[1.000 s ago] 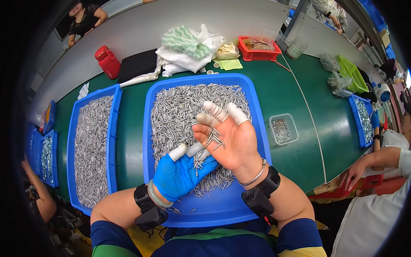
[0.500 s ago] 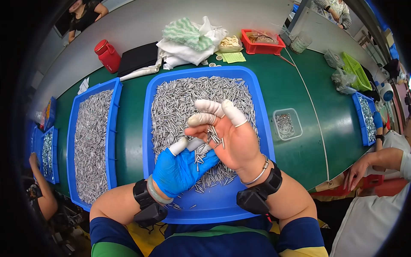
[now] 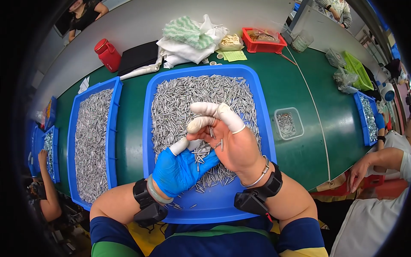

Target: The person sorts metal pins by hand, picking them up from a blue tray, inspecting them, and placing some into a small clear container. They also move pins between two large blue trays while sorting through the pile.

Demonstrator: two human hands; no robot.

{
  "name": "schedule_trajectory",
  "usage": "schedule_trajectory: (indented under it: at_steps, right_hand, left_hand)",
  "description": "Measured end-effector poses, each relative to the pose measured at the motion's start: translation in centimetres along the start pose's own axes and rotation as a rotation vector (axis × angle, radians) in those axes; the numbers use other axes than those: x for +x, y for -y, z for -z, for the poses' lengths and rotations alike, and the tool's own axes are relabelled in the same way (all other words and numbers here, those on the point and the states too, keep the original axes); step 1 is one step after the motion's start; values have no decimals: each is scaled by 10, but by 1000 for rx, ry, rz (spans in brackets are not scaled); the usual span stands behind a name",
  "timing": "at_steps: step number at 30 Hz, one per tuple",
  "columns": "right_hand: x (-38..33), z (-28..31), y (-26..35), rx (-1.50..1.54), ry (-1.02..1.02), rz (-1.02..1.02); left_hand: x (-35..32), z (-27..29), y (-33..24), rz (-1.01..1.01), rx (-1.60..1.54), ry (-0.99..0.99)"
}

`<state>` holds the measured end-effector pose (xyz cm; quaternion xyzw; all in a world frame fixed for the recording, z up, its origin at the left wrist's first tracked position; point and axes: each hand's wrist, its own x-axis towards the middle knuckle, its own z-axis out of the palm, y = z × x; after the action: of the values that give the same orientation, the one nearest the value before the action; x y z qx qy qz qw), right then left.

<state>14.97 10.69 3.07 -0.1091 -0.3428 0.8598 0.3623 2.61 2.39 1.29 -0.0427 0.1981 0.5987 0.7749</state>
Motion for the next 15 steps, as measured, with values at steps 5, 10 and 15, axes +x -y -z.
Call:
schedule_trajectory:
  at_steps: [5,10,15]
  right_hand:
    - [-2,-1,-3,-162,57,23]
    - [-4,-3,-5,-245,83,4]
    - [-6,-8,-7,-323,114,22]
  left_hand:
    - [2,-1,0,8,21,-1]
    - [-1,-11,-1,5,77,-2]
    - [-2,-4,-1,3,47,22]
